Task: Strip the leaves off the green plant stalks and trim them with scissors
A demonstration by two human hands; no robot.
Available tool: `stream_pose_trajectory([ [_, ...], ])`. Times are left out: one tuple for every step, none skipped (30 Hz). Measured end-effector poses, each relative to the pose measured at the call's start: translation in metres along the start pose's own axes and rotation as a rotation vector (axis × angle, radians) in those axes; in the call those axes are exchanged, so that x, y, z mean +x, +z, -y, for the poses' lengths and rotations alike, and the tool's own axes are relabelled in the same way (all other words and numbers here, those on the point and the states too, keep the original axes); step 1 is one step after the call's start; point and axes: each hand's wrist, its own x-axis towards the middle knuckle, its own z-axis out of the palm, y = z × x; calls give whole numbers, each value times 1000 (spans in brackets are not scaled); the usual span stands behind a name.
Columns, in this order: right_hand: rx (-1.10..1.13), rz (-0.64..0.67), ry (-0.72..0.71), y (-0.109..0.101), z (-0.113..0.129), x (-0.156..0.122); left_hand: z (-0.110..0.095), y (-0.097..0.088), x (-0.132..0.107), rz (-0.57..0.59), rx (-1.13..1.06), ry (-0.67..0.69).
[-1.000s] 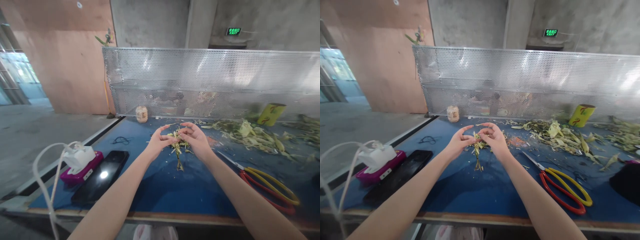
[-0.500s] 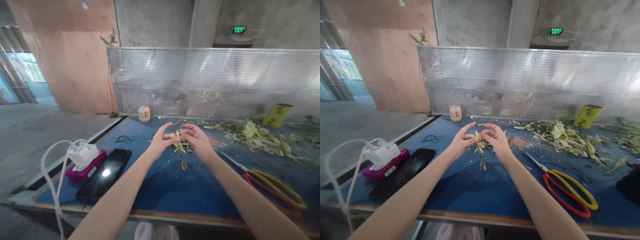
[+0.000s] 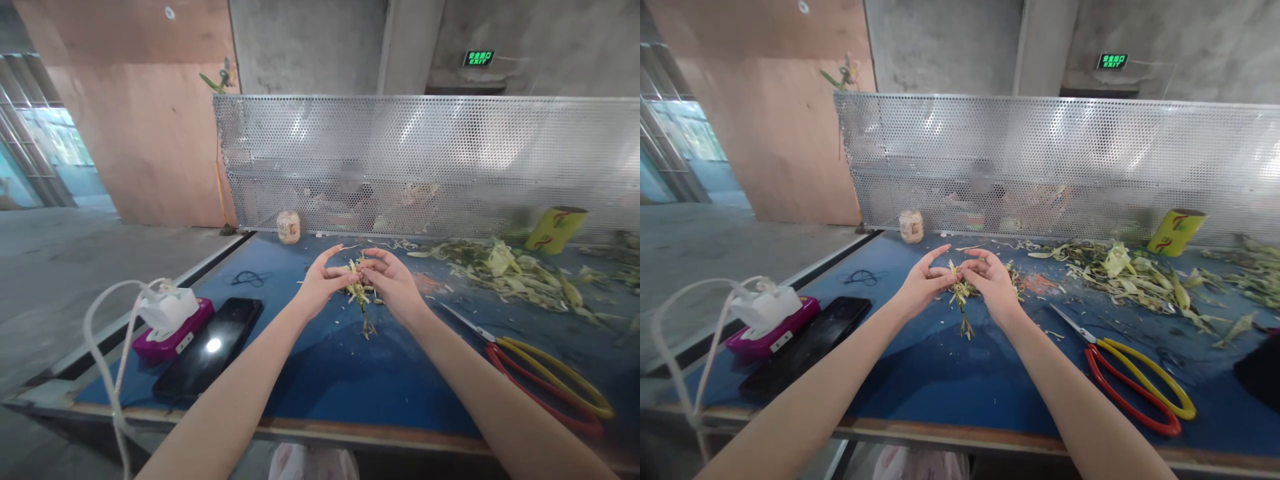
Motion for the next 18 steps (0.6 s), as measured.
stream_pose_trajectory([
  [7, -4, 4, 1, 1, 0, 0, 0, 0, 5, -2, 5],
  [14, -7, 9, 2, 1, -1, 1, -1, 0, 11, 1, 10],
  [20, -12, 13, 2, 2, -1, 2, -2, 1, 17, 8, 15],
  [25, -15, 18, 3, 2, -1, 2, -2, 1, 24, 18, 18],
  [26, -18, 23, 3, 2, -1, 2, -3, 1, 29, 26, 19],
  [22, -23, 26, 3, 2, -1, 3, -4, 1, 32, 32, 19],
  [9, -29, 25, 2, 1, -1, 3, -5, 1, 35, 33, 15],
  [-16, -36, 21, 1, 0, -1, 3, -5, 1, 39, 31, 11],
  [-50, -43, 15, 0, -1, 0, 3, -5, 1, 45, 26, 7],
  [-85, -45, 12, -1, -2, 0, 2, -5, 1, 49, 20, 5],
  [-111, -41, 11, -2, -4, 0, 2, -4, 0, 53, 12, 4],
  [-121, -32, 15, -2, -5, 1, 2, -4, 0, 55, 5, 4],
  [-111, -19, 24, -3, -6, 1, 1, -3, 0, 55, -2, 3],
  [-84, -8, 33, -3, -6, 1, 1, -3, 0, 53, -8, 3],
  [-47, -3, 41, -3, -6, 1, 0, -2, 0, 50, -12, 2],
  [-12, -8, 48, -2, -6, 1, 0, -2, 0, 45, -15, 2],
  [16, -20, 55, -2, -6, 1, 0, -2, 0, 38, -17, 4],
  [37, -35, 63, -2, -5, 1, 0, -1, 0, 28, -20, 7],
])
